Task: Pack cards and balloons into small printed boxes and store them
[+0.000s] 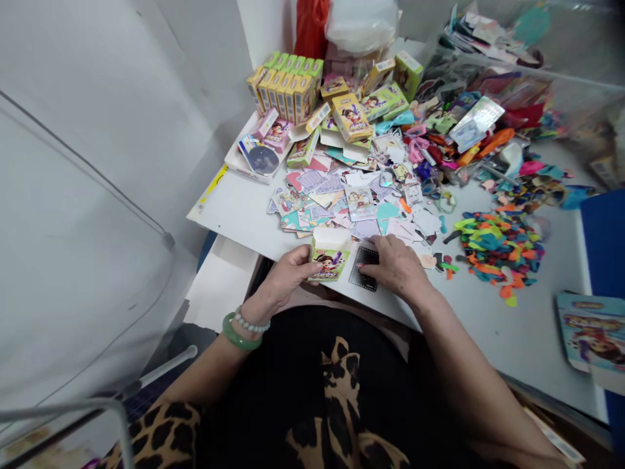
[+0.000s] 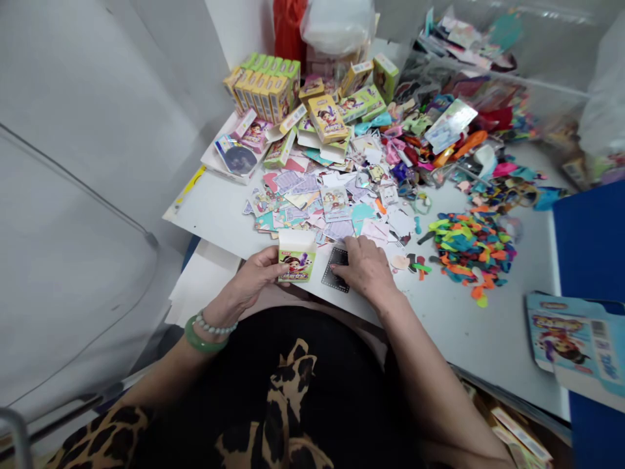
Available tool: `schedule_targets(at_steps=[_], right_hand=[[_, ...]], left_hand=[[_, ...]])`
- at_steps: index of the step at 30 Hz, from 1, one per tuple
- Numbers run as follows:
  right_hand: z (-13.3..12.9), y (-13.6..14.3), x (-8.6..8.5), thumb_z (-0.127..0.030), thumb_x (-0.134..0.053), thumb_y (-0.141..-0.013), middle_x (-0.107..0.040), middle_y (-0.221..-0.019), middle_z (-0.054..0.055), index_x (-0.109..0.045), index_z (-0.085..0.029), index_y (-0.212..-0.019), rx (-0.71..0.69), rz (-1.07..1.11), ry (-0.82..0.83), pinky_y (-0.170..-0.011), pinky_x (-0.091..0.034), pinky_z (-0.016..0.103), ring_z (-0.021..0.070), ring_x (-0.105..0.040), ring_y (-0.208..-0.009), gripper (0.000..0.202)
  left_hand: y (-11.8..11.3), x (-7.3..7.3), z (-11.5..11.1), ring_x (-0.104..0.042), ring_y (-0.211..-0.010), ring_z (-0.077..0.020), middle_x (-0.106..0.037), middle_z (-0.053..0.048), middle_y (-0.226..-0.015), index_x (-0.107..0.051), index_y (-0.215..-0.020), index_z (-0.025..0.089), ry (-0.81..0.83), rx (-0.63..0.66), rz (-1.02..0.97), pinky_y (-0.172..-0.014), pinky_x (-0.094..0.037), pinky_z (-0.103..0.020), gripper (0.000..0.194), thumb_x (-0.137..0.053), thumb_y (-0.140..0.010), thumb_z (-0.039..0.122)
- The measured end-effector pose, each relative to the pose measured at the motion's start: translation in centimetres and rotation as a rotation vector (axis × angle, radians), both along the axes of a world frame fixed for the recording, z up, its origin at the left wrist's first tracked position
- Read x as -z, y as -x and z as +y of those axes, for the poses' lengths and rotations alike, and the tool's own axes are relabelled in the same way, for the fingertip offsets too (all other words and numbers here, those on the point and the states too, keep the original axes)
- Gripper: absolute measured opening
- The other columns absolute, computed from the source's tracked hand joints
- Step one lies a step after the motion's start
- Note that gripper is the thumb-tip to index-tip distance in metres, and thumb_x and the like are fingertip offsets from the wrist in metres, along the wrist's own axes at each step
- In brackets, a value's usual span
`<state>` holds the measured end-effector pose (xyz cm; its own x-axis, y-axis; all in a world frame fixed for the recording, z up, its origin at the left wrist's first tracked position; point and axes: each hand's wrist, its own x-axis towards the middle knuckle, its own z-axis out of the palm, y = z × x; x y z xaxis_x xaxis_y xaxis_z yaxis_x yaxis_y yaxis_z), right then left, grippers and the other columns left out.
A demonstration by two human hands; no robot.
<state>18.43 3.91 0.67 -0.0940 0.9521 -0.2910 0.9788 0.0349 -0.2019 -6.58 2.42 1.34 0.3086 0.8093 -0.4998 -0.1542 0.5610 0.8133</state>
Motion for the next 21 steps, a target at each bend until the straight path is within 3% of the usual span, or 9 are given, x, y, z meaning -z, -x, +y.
schedule_targets(at_steps=[4, 7, 9, 12, 15, 18, 21], right_hand=[[0.1, -0.4, 0.5, -0.033, -0.076, -0.075, -0.064, -0.101, 0.007, -0.065, -0.023, -0.089, 0.067, 0.155, 0.009, -0.077, -0.044, 0.035, 0.0257, -0.059, -0.093, 0.020], [-0.1, -2.3, -0.5, -0.028, -0.073, -0.074, -0.060, -0.079, 0.001, -0.058, -0.024, -0.072, 0.168, 0.448, -0.049, -0.064, -0.041, 0.032, 0.0202, -0.055, -0.073, 0.016], [-0.4, -3.8, -2.1, -0.031, -0.071, -0.080, -0.057, -0.069, -0.002, -0.058, -0.026, -0.072, 0.248, 0.725, -0.232, -0.059, -0.040, 0.032, 0.0189, -0.052, -0.064, 0.015], [-0.7, -4.1, -4.8, -0.032, -0.077, -0.082, -0.058, -0.070, -0.002, -0.064, -0.028, -0.082, 0.331, 1.033, -0.663, -0.058, -0.042, 0.032, 0.0186, -0.052, -0.062, 0.013], [-1.1, -1.9, -6.5, -0.026, -0.075, -0.086, -0.062, -0.077, -0.002, -0.065, -0.028, -0.087, 0.244, 1.036, -0.805, -0.064, -0.047, 0.032, 0.0183, -0.058, -0.068, 0.010], [-1.6, 0.3, -6.4, -0.020, -0.064, -0.092, -0.061, -0.076, -0.003, -0.062, -0.027, -0.085, 0.059, 0.897, -0.701, -0.064, -0.048, 0.030, 0.0159, -0.058, -0.067, 0.009], [-2.6, 0.8, -5.8, -0.019, -0.059, -0.096, -0.059, -0.074, -0.004, -0.059, -0.026, -0.087, -0.015, 0.798, -0.657, -0.059, -0.044, 0.027, 0.0141, -0.055, -0.063, 0.011]], left_hand=[[-0.3, -0.1, 0.0, -0.068, -0.085, -0.0170, -0.075, -0.007, -0.104, -0.069, -0.103, 0.017, -0.004, 0.012, 0.001, -0.067, -0.053, -0.026, 0.039, -0.086, -0.073, 0.037], [-0.4, -0.1, 0.0, -0.067, -0.086, -0.0170, -0.075, -0.006, -0.103, -0.069, -0.101, 0.017, -0.029, 0.009, 0.017, -0.068, -0.052, -0.027, 0.038, -0.085, -0.074, 0.037], [-0.7, -0.2, 0.1, -0.067, -0.088, -0.0170, -0.074, -0.005, -0.101, -0.070, -0.101, 0.016, -0.067, 0.011, 0.031, -0.072, -0.053, -0.027, 0.037, -0.085, -0.074, 0.036], [-1.5, -0.6, 0.2, -0.065, -0.090, -0.0164, -0.073, -0.003, -0.097, -0.070, -0.098, 0.016, -0.133, 0.050, 0.038, -0.079, -0.052, -0.028, 0.035, -0.084, -0.073, 0.036], [-2.6, -1.1, 0.1, -0.064, -0.088, -0.0164, -0.072, -0.003, -0.098, -0.070, -0.099, 0.017, -0.123, 0.154, 0.034, -0.074, -0.051, -0.026, 0.038, -0.084, -0.073, 0.039], [-3.1, -1.1, -0.2, -0.064, -0.084, -0.0165, -0.072, -0.004, -0.099, -0.066, -0.095, 0.017, -0.031, 0.211, 0.032, -0.066, -0.049, -0.025, 0.039, -0.084, -0.073, 0.044], [-2.9, -0.5, -0.6, -0.064, -0.081, -0.0156, -0.072, -0.003, -0.097, -0.065, -0.095, 0.017, 0.020, 0.221, 0.045, -0.066, -0.048, -0.024, 0.040, -0.084, -0.072, 0.044]])
